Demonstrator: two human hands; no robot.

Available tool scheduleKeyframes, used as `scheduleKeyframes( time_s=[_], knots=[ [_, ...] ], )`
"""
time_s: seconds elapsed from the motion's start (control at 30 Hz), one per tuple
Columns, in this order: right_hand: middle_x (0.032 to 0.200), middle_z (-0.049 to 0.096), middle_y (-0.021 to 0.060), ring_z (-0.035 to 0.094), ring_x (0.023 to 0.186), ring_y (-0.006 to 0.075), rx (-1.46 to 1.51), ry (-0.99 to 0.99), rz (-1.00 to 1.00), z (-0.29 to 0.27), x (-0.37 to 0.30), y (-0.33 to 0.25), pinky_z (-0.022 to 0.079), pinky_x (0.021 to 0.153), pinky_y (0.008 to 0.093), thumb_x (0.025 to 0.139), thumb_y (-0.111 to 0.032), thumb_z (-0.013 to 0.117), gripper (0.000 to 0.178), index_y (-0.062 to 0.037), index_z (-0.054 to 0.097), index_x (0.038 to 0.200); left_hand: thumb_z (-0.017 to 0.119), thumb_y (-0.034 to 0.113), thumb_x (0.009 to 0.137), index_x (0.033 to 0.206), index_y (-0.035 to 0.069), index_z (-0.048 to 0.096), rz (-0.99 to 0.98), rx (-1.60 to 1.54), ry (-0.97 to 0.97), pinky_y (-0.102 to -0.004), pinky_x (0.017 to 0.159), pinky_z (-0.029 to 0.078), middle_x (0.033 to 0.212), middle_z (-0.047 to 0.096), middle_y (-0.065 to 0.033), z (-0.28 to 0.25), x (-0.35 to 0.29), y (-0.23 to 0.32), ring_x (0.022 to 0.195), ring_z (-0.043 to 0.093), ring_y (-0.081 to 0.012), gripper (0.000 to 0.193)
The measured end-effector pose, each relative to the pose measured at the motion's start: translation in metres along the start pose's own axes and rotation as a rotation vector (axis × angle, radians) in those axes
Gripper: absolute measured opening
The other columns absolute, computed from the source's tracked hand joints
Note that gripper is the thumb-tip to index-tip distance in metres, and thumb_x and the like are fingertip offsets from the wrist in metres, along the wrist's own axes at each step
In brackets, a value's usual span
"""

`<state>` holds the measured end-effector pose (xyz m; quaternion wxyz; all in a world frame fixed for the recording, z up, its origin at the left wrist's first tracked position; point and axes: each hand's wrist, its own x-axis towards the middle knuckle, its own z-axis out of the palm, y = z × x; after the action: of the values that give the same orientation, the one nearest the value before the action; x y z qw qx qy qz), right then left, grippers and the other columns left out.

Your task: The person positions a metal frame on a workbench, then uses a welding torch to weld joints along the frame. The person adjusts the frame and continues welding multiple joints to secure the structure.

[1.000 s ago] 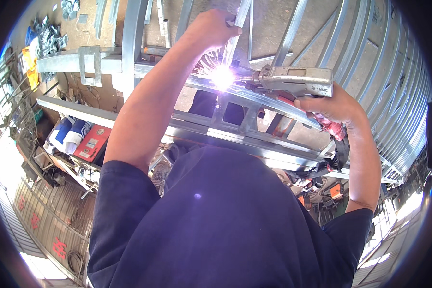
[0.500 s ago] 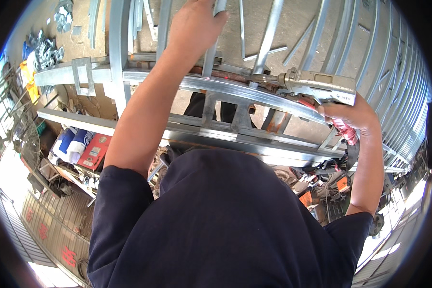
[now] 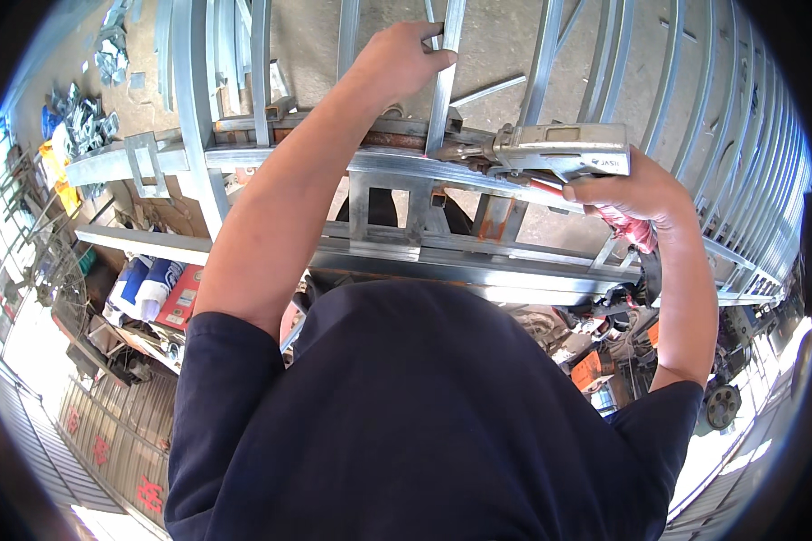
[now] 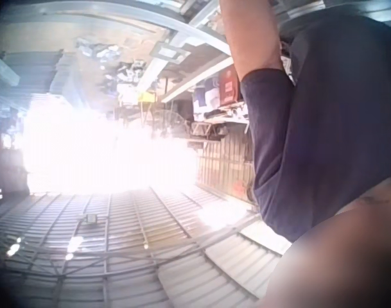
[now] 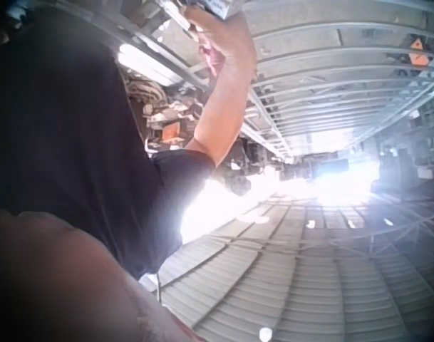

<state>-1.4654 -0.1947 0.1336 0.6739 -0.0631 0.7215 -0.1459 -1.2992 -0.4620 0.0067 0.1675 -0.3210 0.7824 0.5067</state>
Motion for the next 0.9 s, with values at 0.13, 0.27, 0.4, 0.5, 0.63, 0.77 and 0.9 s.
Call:
scheduleKeyframes(
  time_s=[0.13, 0.27, 0.4, 0.5, 0.63, 0.77, 0.9],
  knots=[
    [0.113, 0.073, 0.0234, 0.072, 0.097, 0.028, 0.017, 0.023, -0.048, 0.002, 0.0, -0.005, 0.06, 0.078, 0.0375, 0.067, -0.036, 0.097, 0.086, 0.0072, 0.061, 0.132, 0.073, 0.034, 0.093, 0.142, 0.006, 0.062, -0.031, 0.003, -0.017, -0.0434, 0.097, 0.054, 0.117, 0.075, -0.0197, -0.004, -0.004, 0.007, 0.109, 0.071, -0.0342, 0.057],
    [0.115, 0.072, 0.024, 0.071, 0.1, 0.0288, 0.0, -0.009, -0.033, 0.0, 0.001, -0.009, 0.06, 0.078, 0.0387, 0.066, -0.037, 0.097, 0.087, 0.0071, 0.062, 0.132, 0.073, 0.032, 0.094, 0.143, 0.006, 0.061, -0.04, 0.015, -0.022, -0.0421, 0.097, 0.055, 0.118, 0.075, -0.0192, -0.003, -0.003, 0.008, 0.108, 0.072, -0.0334, 0.057],
    [0.116, 0.072, 0.0247, 0.071, 0.101, 0.0292, 0.046, -0.029, -0.066, -0.001, 0.004, -0.006, 0.06, 0.078, 0.0398, 0.066, -0.037, 0.097, 0.087, 0.0061, 0.062, 0.133, 0.073, 0.032, 0.093, 0.143, 0.007, 0.061, -0.043, 0.012, -0.016, -0.0402, 0.094, 0.056, 0.117, 0.075, -0.0181, -0.002, -0.002, 0.007, 0.106, 0.073, -0.0321, 0.058],
    [0.117, 0.072, 0.0245, 0.071, 0.1, 0.0291, 0.037, -0.038, -0.06, -0.002, 0.006, -0.006, 0.06, 0.077, 0.0395, 0.066, -0.037, 0.097, 0.086, 0.0052, 0.062, 0.133, 0.074, 0.033, 0.092, 0.144, 0.008, 0.061, -0.076, 0.017, -0.014, -0.0403, 0.093, 0.057, 0.117, 0.075, -0.0177, -0.002, -0.002, 0.01, 0.105, 0.073, -0.0314, 0.058],
    [0.118, 0.072, 0.0242, 0.071, 0.098, 0.0283, 0.047, -0.04, -0.081, -0.003, 0.006, -0.004, 0.06, 0.076, 0.0387, 0.067, -0.037, 0.096, 0.085, 0.0047, 0.063, 0.133, 0.074, 0.034, 0.092, 0.144, 0.01, 0.061, -0.093, 0.031, -0.031, -0.0397, 0.093, 0.057, 0.118, 0.075, -0.017, -0.005, -0.002, 0.014, 0.104, 0.074, -0.0304, 0.059],
    [0.119, 0.071, 0.0241, 0.071, 0.1, 0.0283, 0.032, -0.07, -0.071, -0.007, 0.007, -0.003, 0.06, 0.077, 0.0386, 0.068, -0.037, 0.096, 0.085, 0.0049, 0.062, 0.133, 0.074, 0.035, 0.092, 0.144, 0.011, 0.061, -0.085, 0.05, -0.024, -0.0393, 0.094, 0.057, 0.119, 0.075, -0.0163, -0.004, -0.002, 0.013, 0.103, 0.074, -0.0299, 0.059],
    [0.119, 0.071, 0.0235, 0.07, 0.104, 0.0287, 0.02, -0.051, -0.062, -0.008, 0.008, 0.0, 0.061, 0.079, 0.0388, 0.069, -0.037, 0.096, 0.085, 0.005, 0.061, 0.134, 0.073, 0.035, 0.092, 0.144, 0.012, 0.061, -0.101, 0.056, -0.029, -0.0397, 0.095, 0.057, 0.119, 0.075, -0.016, -0.003, 0.0, 0.012, 0.105, 0.074, -0.0299, 0.058]
  ],
)
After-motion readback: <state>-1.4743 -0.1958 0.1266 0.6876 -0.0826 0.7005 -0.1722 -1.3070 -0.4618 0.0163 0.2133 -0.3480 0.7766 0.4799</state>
